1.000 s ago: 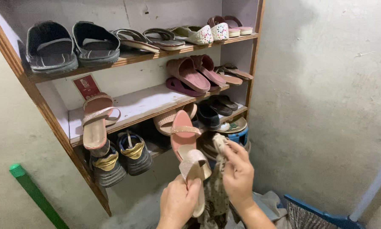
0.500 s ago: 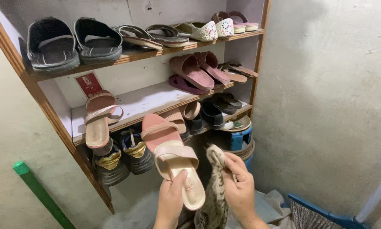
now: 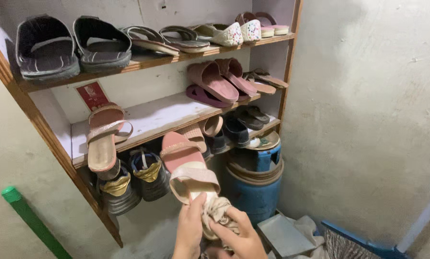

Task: The person wipes various pairs of shoes and sandals with a cloth while they are on or taken from a multi-tier wooden shoe rack.

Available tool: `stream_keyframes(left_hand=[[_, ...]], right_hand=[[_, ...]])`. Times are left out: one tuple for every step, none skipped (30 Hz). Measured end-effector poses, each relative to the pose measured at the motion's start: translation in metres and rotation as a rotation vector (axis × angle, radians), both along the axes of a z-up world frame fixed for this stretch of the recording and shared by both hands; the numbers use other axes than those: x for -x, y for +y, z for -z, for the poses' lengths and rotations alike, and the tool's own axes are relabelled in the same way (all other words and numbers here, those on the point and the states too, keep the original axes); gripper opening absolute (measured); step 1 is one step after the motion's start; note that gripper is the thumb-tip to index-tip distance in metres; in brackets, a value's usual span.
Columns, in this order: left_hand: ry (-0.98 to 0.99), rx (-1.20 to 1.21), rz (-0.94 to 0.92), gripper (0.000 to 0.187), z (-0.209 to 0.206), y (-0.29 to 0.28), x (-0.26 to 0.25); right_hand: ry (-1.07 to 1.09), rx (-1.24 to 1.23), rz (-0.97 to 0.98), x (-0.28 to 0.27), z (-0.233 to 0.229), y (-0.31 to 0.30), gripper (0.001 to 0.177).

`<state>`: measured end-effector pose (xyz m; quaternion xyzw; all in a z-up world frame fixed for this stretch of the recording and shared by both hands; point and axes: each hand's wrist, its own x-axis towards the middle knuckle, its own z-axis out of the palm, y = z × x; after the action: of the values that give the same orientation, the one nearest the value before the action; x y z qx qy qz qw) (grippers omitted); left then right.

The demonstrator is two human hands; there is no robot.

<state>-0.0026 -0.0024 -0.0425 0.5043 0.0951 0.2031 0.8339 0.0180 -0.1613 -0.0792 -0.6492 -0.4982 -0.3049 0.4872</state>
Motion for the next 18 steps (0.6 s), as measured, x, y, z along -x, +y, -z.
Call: stream_keyframes(left_hand=[[0.007, 0.050, 0.056, 0.039, -0.004, -0.001, 0.001], [0.013, 0.100, 0.112, 0.042, -0.009, -0.002, 0.001], [0.019, 0.149, 0.168, 0.046, -0.014, -0.004, 0.002], [-0.038, 0.191, 0.240, 0.051, -0.021, -0.005, 0.006], [-0.095, 0.235, 0.314, 0.056, -0.028, -0.005, 0.013], [-0.152, 0.278, 0.388, 0.062, -0.035, -0.007, 0.018], [-0.164, 0.292, 0.400, 0.063, -0.041, -0.008, 0.019], [-0.177, 0.307, 0.413, 0.064, -0.046, -0.009, 0.021], [-0.189, 0.322, 0.423, 0.065, -0.049, -0.010, 0.023], [-0.217, 0.266, 0.430, 0.066, -0.051, -0.010, 0.026], [-0.246, 0.211, 0.436, 0.067, -0.052, -0.010, 0.030], [-0.275, 0.155, 0.440, 0.068, -0.052, -0.010, 0.032], [-0.284, 0.147, 0.438, 0.071, -0.052, -0.010, 0.033], [-0.294, 0.139, 0.436, 0.074, -0.052, -0.009, 0.033], [-0.302, 0.131, 0.436, 0.078, -0.051, -0.009, 0.032], [-0.249, 0.144, 0.391, 0.078, -0.049, -0.009, 0.030], [-0.196, 0.157, 0.347, 0.079, -0.046, -0.009, 0.026], [-0.143, 0.170, 0.303, 0.079, -0.041, -0.009, 0.024]], right_hand=[[-0.002, -0.036, -0.031, -0.003, 0.005, 0.001, 0.046], [0.100, -0.081, -0.046, -0.004, 0.007, 0.000, 0.042], [0.202, -0.126, -0.060, -0.005, 0.007, -0.001, 0.039], [0.304, -0.171, -0.074, -0.006, 0.006, -0.002, 0.036], [0.362, -0.195, -0.097, -0.007, 0.003, -0.005, 0.037], [0.420, -0.219, -0.121, -0.009, -0.001, -0.010, 0.039], [0.479, -0.242, -0.145, -0.010, -0.004, -0.014, 0.042], [0.461, -0.262, -0.173, -0.011, -0.006, -0.016, 0.041], [0.445, -0.281, -0.204, -0.013, -0.007, -0.017, 0.040], [0.429, -0.301, -0.235, -0.014, -0.008, -0.019, 0.039], [0.481, -0.341, -0.257, -0.015, -0.008, -0.020, 0.037], [0.532, -0.381, -0.279, -0.015, -0.008, -0.021, 0.036], [0.583, -0.421, -0.301, -0.015, -0.009, -0.022, 0.035], [0.638, -0.426, -0.336, -0.017, -0.012, -0.025, 0.032], [0.693, -0.432, -0.368, -0.021, -0.015, -0.028, 0.030], [0.748, -0.437, -0.401, -0.024, -0.018, -0.030, 0.029], [0.864, -0.482, -0.436, -0.024, -0.020, -0.030, 0.033], [0.981, -0.527, -0.471, -0.025, -0.020, -0.030, 0.037]])
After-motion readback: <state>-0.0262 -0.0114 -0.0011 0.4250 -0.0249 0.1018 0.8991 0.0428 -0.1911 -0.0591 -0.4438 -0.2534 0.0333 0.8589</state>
